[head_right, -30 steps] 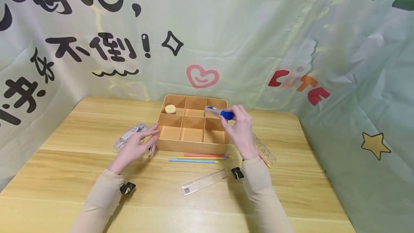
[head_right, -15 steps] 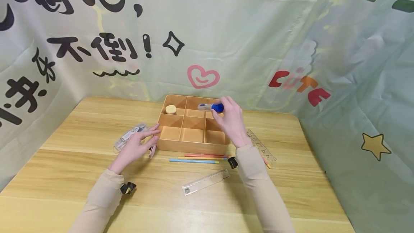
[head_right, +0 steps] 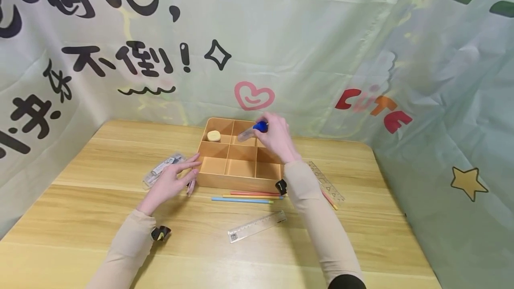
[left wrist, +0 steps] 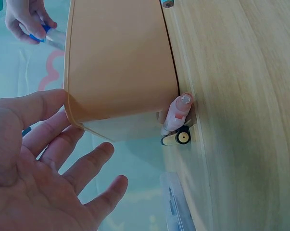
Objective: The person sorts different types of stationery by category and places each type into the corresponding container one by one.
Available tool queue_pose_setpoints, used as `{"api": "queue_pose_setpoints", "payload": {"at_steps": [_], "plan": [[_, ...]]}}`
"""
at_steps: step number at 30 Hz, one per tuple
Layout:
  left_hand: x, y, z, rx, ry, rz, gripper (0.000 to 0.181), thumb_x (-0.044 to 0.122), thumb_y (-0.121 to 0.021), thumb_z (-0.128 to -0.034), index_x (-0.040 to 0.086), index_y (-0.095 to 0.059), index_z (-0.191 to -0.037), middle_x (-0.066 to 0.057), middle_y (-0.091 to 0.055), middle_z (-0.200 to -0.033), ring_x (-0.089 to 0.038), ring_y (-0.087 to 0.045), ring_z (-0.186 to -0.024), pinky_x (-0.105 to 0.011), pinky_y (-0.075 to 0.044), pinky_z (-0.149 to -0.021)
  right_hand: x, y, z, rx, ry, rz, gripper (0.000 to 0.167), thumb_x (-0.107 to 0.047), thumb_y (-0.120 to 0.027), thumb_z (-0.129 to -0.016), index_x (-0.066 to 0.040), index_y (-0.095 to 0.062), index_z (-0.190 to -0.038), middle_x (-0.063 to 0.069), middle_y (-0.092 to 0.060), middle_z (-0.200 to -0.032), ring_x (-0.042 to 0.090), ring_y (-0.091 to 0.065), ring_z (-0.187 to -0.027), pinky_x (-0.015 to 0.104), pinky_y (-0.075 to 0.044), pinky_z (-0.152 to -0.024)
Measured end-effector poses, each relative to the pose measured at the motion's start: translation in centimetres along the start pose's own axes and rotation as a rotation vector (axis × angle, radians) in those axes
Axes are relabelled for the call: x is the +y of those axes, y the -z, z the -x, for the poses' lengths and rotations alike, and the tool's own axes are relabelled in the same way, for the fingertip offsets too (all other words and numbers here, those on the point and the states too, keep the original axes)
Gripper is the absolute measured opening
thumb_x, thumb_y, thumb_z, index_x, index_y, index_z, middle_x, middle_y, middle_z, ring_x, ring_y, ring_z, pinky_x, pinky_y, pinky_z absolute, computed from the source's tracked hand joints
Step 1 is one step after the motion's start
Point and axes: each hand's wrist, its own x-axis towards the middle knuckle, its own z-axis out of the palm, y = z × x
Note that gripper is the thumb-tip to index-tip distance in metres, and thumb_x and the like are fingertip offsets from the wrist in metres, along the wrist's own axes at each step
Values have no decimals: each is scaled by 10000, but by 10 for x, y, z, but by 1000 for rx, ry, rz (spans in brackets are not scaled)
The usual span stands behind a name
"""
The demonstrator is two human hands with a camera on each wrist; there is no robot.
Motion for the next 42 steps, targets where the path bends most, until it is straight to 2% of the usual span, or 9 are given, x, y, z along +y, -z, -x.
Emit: {"api": "queue_pose_setpoints", "payload": {"at_steps": [3, 7, 10, 17, 25, 30, 36, 39, 42], "plan": [[1, 0, 0, 0, 3, 17, 381, 166, -573, -1030, -34, -598, -1354, -116, -423, -1589, -331, -619, -493, -291, -498, -723, 1, -4, -7, -44, -54, -31, 236, -134, -771, -879, 0, -688, -1054, 212, -736, -1073, 359, -744, -909, 446, -591, -885], [2, -1, -1, -10, 17, 33, 389, 184, -570, -1034, -21, -594, -1364, -90, -416, -1597, -346, -632, -509, -230, -478, -635, 2, -10, -11, -73, -97, -39, 262, -139, -772, -881, 5, -681, -1079, 217, -739, -1095, 371, -736, -956, 454, -574, -920], [2, -2, -1, -12, 26, 33, 393, 195, -569, -1035, -15, -594, -1366, -75, -412, -1601, -353, -622, -507, -237, -478, -615, 4, -15, -12, -68, -109, -41, 254, -133, -773, -875, 8, -676, -1063, 214, -740, -1088, 365, -736, -943, 463, -594, -864], [2, -2, -1, -7, 27, 27, 386, 189, -577, -1031, -16, -603, -1356, -78, -422, -1594, -356, -600, -493, -254, -468, -550, 9, -28, -12, -59, -146, -13, 225, -133, -747, -872, -3, -646, -1025, 209, -739, -1072, 359, -711, -975, 463, -573, -888], [3, -2, -1, -3, 38, 20, 387, 206, -576, -1033, -1, -608, -1358, -52, -427, -1593, -367, -609, -503, -253, -467, -644, 16, -38, -10, -109, -179, 13, 220, -136, -737, -868, -23, -598, -996, 183, -704, -1062, 318, -641, -984, 437, -572, -842], [3, -2, 0, -2, 39, 7, 379, 202, -572, -1033, 5, -614, -1355, -45, -432, -1591, -321, -592, -472, -334, -479, -759, 18, -42, -10, -124, -179, 43, 207, -128, -740, -865, -41, -580, -964, 156, -690, -1015, 298, -623, -941, 421, -535, -832], [3, -1, 0, 6, 39, -3, 377, 203, -578, -1031, 6, -619, -1349, -37, -440, -1585, -230, -526, -425, -332, -466, -713, 16, -43, -12, -159, -183, 70, 140, -126, -728, -857, -46, -619, -893, 134, -685, -944, 281, -609, -885, 393, -497, -801], [3, -1, 0, 5, 33, 10, 380, 195, -574, -1032, -4, -611, -1353, -47, -434, -1589, -279, -573, -451, -380, -504, -883, 15, -41, -13, -162, -178, 65, 109, -126, -726, -854, -51, -648, -870, 119, -695, -910, 254, -614, -864, 357, -487, -780], [2, 0, 0, 0, 22, 27, 388, 192, -567, -1035, -19, -599, -1359, -68, -424, -1595, -335, -615, -488, -515, -430, -1072, 14, -38, -11, -149, -173, 53, 85, -123, -720, -858, -53, -672, -854, 104, -697, -871, 236, -611, -842, 323, -471, -762]]}}
